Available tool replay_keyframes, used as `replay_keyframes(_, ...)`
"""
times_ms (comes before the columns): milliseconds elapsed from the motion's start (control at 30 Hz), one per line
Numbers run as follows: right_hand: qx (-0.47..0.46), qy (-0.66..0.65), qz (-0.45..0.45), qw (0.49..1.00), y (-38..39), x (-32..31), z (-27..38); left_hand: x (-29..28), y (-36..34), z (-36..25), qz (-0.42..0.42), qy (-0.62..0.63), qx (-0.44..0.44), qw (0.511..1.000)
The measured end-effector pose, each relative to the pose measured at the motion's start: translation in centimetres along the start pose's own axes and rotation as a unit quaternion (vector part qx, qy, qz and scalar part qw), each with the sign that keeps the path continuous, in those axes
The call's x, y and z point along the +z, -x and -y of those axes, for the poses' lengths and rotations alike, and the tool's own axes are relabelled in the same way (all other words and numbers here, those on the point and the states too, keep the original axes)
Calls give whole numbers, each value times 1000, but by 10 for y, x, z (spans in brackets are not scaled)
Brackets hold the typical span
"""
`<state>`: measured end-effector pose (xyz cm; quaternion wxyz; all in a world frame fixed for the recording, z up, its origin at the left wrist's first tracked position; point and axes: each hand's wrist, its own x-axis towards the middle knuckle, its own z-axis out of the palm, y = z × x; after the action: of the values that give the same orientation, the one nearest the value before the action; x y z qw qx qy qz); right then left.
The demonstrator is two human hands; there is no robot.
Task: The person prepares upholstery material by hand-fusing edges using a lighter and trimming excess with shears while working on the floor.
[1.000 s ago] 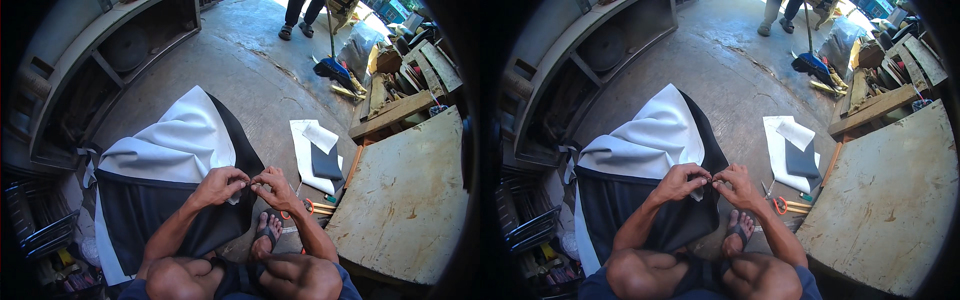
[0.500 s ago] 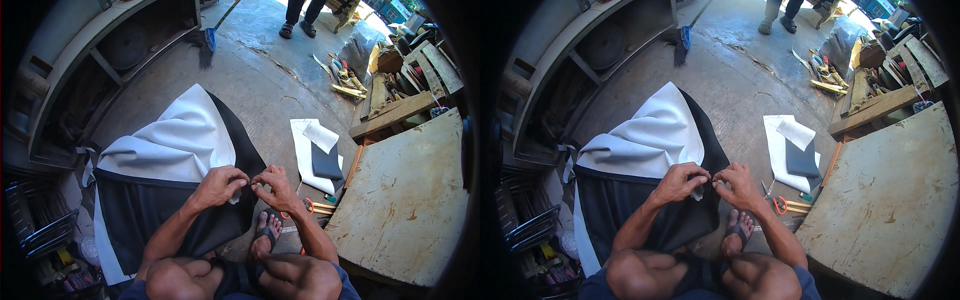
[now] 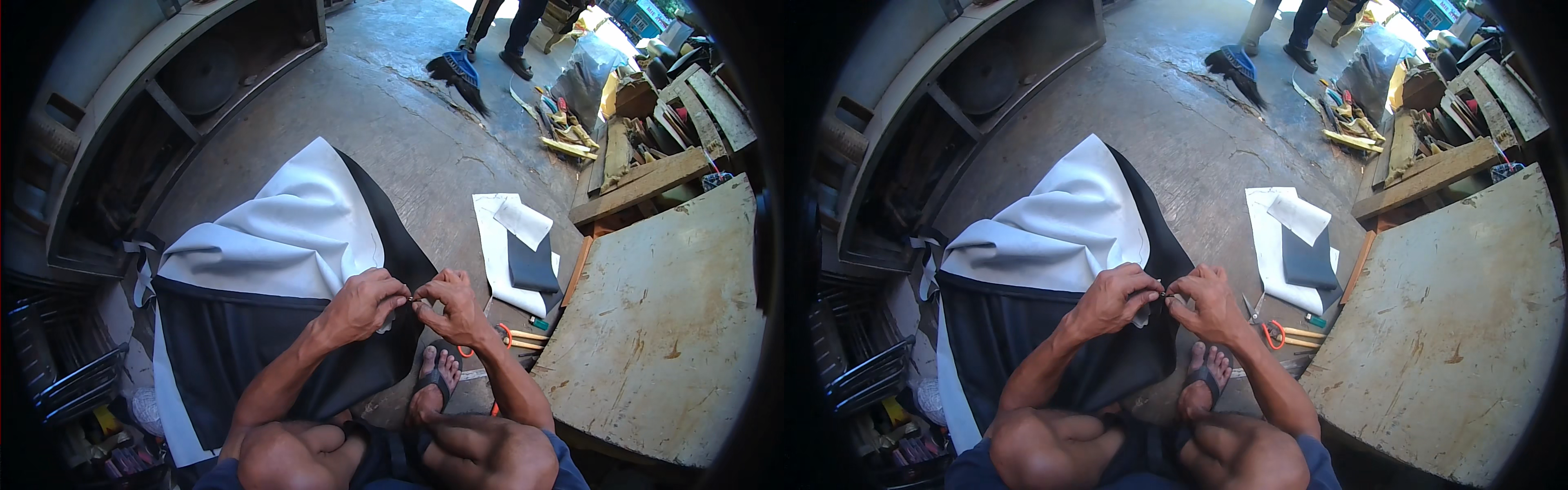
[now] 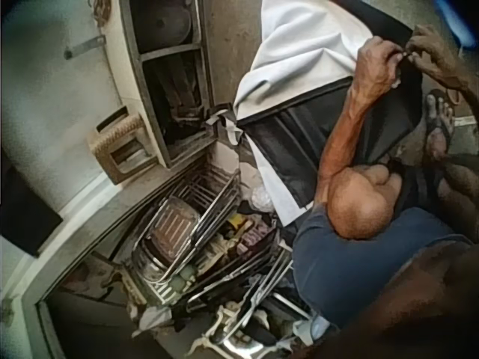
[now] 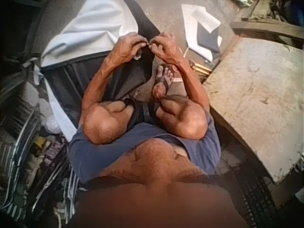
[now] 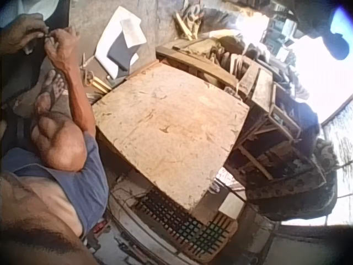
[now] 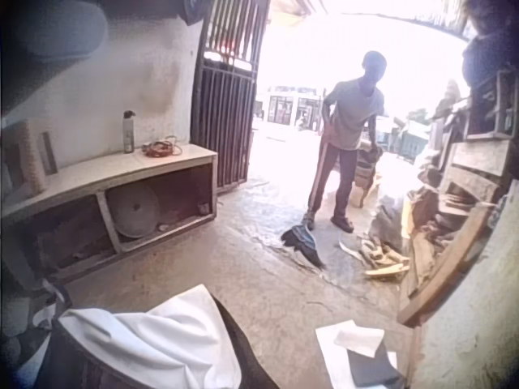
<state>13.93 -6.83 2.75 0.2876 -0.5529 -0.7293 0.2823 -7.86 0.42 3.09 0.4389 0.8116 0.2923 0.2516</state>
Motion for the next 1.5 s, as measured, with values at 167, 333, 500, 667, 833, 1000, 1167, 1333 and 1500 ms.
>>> replay_keyframes(167,5,14,1,1000,1,0,0,5,0,0,-8,11,18,1000)
replay_keyframes(333,-9,24,7,1000,1,1,1,4,1,-2,-1,-3,18,1000)
replay_keyframes(500,-1,17,26,1000,1,0,4,1,-1,-1,38,-24,31,999)
replay_keyframes(667,32,-18,41,999,3,-4,6,-3,-4,-2,57,-16,20,998)
replay_keyframes(833,54,-25,52,997,6,-6,7,-3,-5,-2,63,4,-2,998)
replay_keyframes(1000,46,-28,43,998,7,-4,4,-4,-4,0,55,7,-3,998)
replay_keyframes(1167,47,-21,33,998,8,-4,1,1,-3,2,24,16,7,1000)
replay_keyframes(1333,39,-31,22,999,8,-3,1,4,-3,2,7,29,13,999)
replay_keyframes(1500,37,-25,12,999,8,-3,2,6,-4,2,1,20,14,1000)
